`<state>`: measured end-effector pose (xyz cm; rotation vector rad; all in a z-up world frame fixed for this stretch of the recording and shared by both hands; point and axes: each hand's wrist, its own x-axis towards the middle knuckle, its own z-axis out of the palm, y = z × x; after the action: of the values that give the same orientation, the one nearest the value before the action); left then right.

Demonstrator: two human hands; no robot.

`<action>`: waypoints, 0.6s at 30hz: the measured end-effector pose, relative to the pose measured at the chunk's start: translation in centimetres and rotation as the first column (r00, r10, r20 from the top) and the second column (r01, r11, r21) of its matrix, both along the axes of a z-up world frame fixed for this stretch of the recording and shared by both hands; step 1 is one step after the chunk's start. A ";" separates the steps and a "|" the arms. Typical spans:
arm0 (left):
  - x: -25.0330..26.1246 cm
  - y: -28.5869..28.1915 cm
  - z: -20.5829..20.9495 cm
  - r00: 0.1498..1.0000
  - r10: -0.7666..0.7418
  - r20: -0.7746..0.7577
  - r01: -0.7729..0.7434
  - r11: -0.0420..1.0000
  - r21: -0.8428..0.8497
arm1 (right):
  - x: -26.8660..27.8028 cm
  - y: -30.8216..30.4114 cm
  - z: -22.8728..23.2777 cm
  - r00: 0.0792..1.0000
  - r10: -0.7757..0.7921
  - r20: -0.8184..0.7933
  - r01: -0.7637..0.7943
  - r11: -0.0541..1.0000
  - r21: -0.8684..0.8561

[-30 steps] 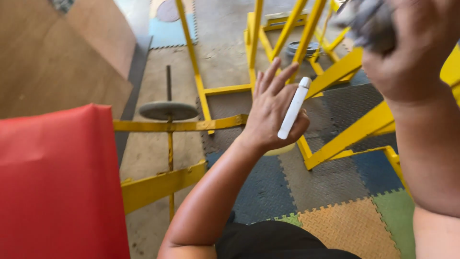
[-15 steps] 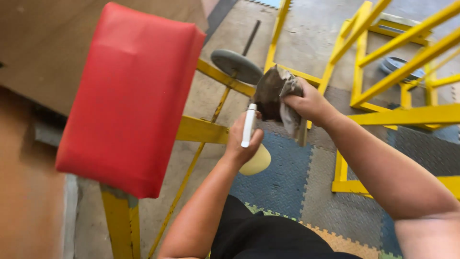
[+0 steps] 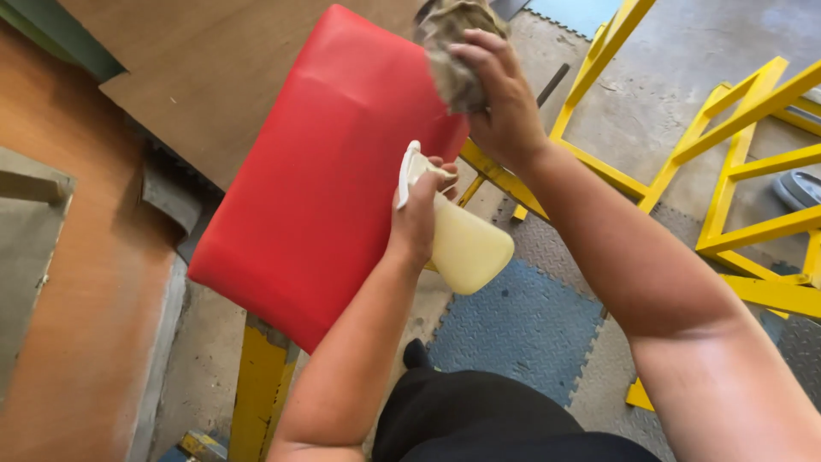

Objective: Cleaning and wiping down various gym weight machines and plates using a spray bottle and a cloth.

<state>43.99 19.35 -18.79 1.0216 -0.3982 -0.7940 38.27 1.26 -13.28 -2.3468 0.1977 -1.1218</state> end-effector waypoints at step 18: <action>2.3 -1.6 -0.6 0.893 0.027 -0.449 0.047 0.987 0.154 | 2.9 -2.6 0.4 0.757 0.253 -0.603 -0.180 0.967 0.179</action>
<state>46.28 17.70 -19.43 0.9479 0.0623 -1.0551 41.19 -1.38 -12.84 -2.4794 0.2037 -0.1791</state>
